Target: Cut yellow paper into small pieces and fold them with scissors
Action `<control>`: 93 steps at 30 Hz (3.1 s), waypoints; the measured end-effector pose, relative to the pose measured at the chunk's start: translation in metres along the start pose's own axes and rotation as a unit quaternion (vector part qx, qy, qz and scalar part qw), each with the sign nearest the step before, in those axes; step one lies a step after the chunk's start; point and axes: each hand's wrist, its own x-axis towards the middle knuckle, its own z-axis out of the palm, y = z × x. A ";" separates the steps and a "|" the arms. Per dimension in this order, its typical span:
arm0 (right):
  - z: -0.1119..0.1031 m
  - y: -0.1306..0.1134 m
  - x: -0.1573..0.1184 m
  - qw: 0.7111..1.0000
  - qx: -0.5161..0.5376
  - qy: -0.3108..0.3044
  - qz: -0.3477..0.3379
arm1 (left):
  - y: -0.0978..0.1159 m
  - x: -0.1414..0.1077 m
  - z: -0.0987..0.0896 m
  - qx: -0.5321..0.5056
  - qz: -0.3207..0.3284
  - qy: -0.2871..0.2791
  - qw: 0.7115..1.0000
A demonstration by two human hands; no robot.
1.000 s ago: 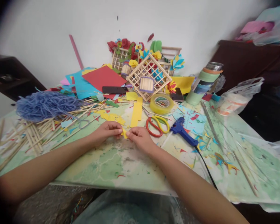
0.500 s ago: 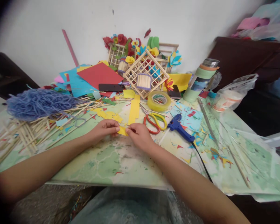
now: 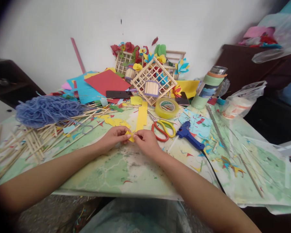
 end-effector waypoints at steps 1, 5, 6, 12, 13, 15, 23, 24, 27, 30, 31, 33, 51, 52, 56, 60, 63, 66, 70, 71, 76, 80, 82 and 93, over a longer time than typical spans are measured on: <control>0.000 0.000 0.000 1.000 -0.013 -0.001 -0.004 | 0.000 0.000 0.000 -0.007 0.000 0.003 1.000; -0.015 -0.001 0.004 0.996 -0.082 0.013 -0.018 | 0.000 0.000 -0.003 -0.043 -0.009 0.030 0.999; -0.023 -0.001 0.005 0.993 -0.110 0.026 -0.018 | 0.000 0.001 -0.004 -0.058 -0.011 0.043 0.997; -0.068 0.006 0.010 0.892 -0.440 0.069 0.078 | -0.003 0.004 -0.011 -0.158 -0.013 0.106 0.982; -0.071 0.007 0.010 0.879 -0.463 0.051 0.101 | -0.003 0.005 -0.013 -0.170 -0.012 0.115 0.979; -0.072 0.011 0.010 0.870 -0.475 0.016 0.131 | -0.003 0.005 -0.015 -0.184 -0.011 0.133 0.974; -0.065 0.019 0.013 0.882 -0.433 0.007 0.185 | -0.005 0.008 -0.022 -0.185 0.002 0.168 0.968; -0.066 0.019 0.013 0.882 -0.429 0.013 0.193 | -0.005 0.008 -0.024 -0.182 0.005 0.172 0.968; -0.069 0.015 0.014 0.886 -0.418 0.038 0.197 | -0.004 0.008 -0.026 -0.180 0.003 0.186 0.966; -0.071 0.012 0.013 0.896 -0.393 0.072 0.195 | -0.003 0.006 -0.026 -0.194 -0.006 0.193 0.962; -0.071 0.012 0.013 0.903 -0.377 0.080 0.191 | -0.002 0.006 -0.026 -0.197 -0.010 0.192 0.961; -0.070 0.012 0.012 0.920 -0.340 0.091 0.174 | -0.001 0.005 -0.024 -0.196 -0.018 0.188 0.962; -0.038 -0.017 -0.002 0.957 -0.287 -0.019 0.028 | 0.005 0.000 -0.018 -0.195 -0.010 0.202 0.960; -0.038 -0.018 -0.002 0.954 -0.299 -0.026 0.018 | 0.005 0.000 -0.018 -0.193 -0.009 0.201 0.960; -0.037 -0.020 -0.004 0.943 -0.328 -0.061 -0.005 | 0.006 0.000 -0.018 -0.196 -0.004 0.194 0.961; -0.035 -0.020 -0.005 0.943 -0.324 -0.075 -0.011 | 0.006 -0.001 -0.017 -0.213 -0.012 0.189 0.959; -0.035 -0.020 -0.006 0.944 -0.319 -0.082 -0.008 | 0.006 -0.002 -0.015 -0.223 -0.020 0.179 0.958; -0.034 -0.021 -0.006 0.943 -0.321 -0.086 -0.009 | 0.006 -0.003 -0.013 -0.224 -0.024 0.174 0.959; -0.033 -0.020 -0.007 0.942 -0.322 -0.085 -0.023 | 0.006 -0.002 -0.013 -0.229 -0.027 0.173 0.958; -0.033 -0.020 -0.007 0.943 -0.322 -0.084 -0.025 | 0.006 -0.002 -0.013 -0.232 -0.027 0.170 0.957; -0.033 -0.020 -0.008 0.944 -0.319 -0.080 -0.028 | 0.006 -0.003 -0.013 -0.250 -0.025 0.156 0.955; -0.033 -0.019 -0.008 0.944 -0.319 -0.085 -0.023 | 0.005 -0.003 -0.013 -0.256 -0.020 0.148 0.955; -0.032 -0.019 -0.007 0.942 -0.323 -0.086 -0.022 | 0.004 -0.002 -0.013 -0.261 -0.020 0.149 0.954; -0.032 -0.016 -0.009 0.940 -0.328 -0.089 -0.024 | 0.003 -0.001 -0.016 -0.254 -0.011 0.147 0.956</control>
